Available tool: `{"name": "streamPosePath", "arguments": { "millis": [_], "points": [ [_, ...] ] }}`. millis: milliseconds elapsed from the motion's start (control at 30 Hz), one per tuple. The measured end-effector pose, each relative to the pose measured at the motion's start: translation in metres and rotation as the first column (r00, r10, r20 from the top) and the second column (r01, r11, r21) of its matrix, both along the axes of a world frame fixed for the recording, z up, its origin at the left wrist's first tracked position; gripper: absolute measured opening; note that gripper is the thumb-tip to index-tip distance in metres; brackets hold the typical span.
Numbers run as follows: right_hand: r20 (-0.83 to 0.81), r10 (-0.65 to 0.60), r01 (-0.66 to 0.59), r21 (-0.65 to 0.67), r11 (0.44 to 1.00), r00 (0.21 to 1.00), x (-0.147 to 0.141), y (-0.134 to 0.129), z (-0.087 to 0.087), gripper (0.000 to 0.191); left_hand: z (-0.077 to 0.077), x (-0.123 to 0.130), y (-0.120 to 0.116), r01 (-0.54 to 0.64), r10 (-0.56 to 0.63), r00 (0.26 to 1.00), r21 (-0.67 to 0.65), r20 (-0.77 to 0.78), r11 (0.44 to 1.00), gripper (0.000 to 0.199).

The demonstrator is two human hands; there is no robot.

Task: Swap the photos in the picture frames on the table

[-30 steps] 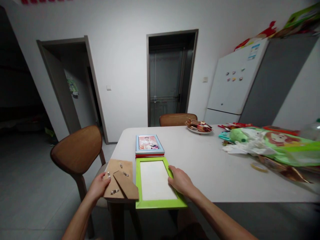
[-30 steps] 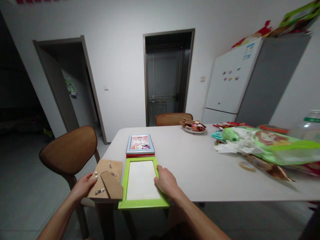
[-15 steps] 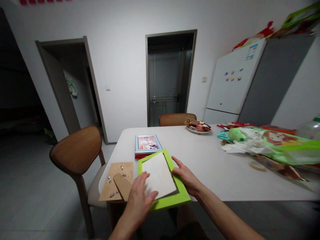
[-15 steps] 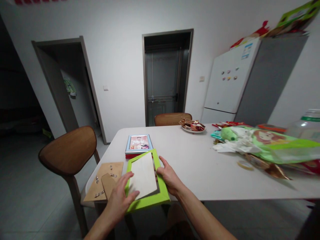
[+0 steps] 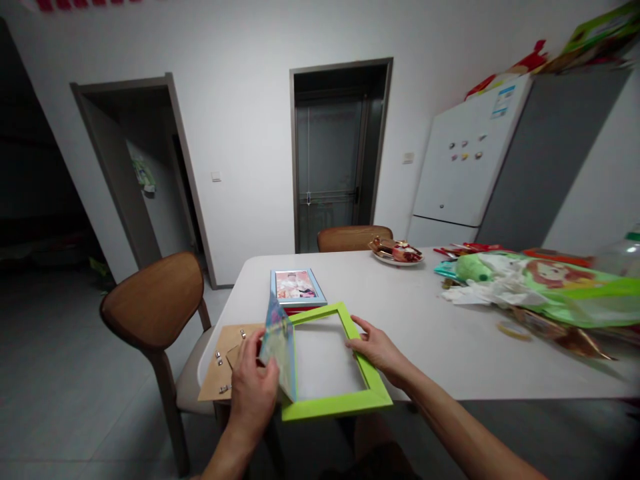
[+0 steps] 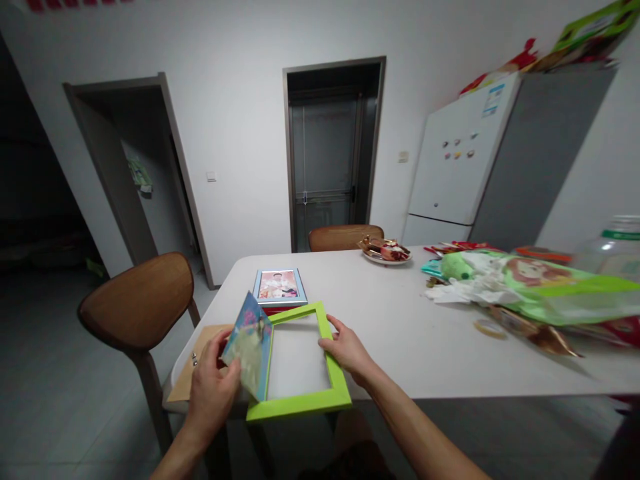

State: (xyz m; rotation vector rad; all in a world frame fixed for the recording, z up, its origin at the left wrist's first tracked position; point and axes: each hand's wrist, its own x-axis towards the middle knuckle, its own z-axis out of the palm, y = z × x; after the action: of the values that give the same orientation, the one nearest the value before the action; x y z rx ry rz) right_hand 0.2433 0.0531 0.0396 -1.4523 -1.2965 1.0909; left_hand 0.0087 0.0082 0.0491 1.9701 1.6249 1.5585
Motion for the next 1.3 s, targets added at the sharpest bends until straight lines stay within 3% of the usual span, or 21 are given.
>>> {"name": "streamPosePath", "arguments": {
  "millis": [133,267,467,633,700,767,900,1000,1067,1167,1300],
  "points": [
    [0.395,-0.107,0.083,0.078,0.993,0.912,0.017,0.012,-0.024,0.057,-0.027,-0.033,-0.001,-0.05,0.073,0.992,-0.211,0.103,0.976,0.035],
    [0.639,-0.173,0.08,0.173,0.982,0.749,0.017,0.012,-0.036,0.048,-0.046,-0.043,-0.006,-0.086,0.09,0.996,-0.337,-0.003,0.937,0.035],
    [0.781,-0.194,0.031,0.219,0.975,0.594,0.012,0.009,-0.042,0.045,-0.041,-0.043,-0.01,-0.17,0.072,0.951,-0.313,-0.302,0.934,0.031],
    [0.792,-0.223,-0.007,0.276,0.961,0.569,0.01,0.007,-0.04,0.041,-0.037,-0.042,-0.014,-0.239,0.1,0.88,-0.251,-0.465,0.938,0.029],
    [0.755,-0.281,-0.037,0.375,0.926,0.592,0.003,0.005,-0.035,0.039,-0.037,-0.04,-0.015,-0.232,0.103,0.862,-0.206,-0.496,0.951,0.03],
    [0.687,-0.267,-0.073,0.422,0.904,0.676,-0.01,0.003,-0.03,0.039,-0.039,-0.035,-0.016,-0.155,0.052,0.858,-0.161,-0.512,0.975,0.036],
    [0.457,0.001,-0.145,0.28,0.949,0.889,-0.049,0.006,-0.029,0.04,-0.047,-0.019,-0.016,0.047,-0.143,0.81,-0.181,-0.569,0.982,0.055],
    [0.283,0.114,-0.179,0.217,0.96,0.952,-0.078,0.011,-0.033,0.046,-0.058,-0.01,-0.008,0.069,-0.183,0.773,-0.207,-0.608,0.976,0.061],
    [0.142,0.133,-0.162,0.217,0.963,0.981,-0.092,0.011,-0.028,0.049,-0.063,-0.009,0.001,0.078,-0.158,0.794,-0.16,-0.587,0.984,0.058],
    [-0.154,0.158,-0.115,0.258,0.959,0.975,-0.106,0.005,-0.008,0.048,-0.056,-0.016,0.012,0.129,-0.135,0.896,-0.043,-0.422,0.991,0.05],
    [-0.385,0.166,-0.084,0.22,0.972,0.908,-0.112,-0.008,0.016,0.043,-0.022,-0.021,0.01,0.059,-0.06,0.998,0.018,0.024,0.998,0.037]
  ]
}}
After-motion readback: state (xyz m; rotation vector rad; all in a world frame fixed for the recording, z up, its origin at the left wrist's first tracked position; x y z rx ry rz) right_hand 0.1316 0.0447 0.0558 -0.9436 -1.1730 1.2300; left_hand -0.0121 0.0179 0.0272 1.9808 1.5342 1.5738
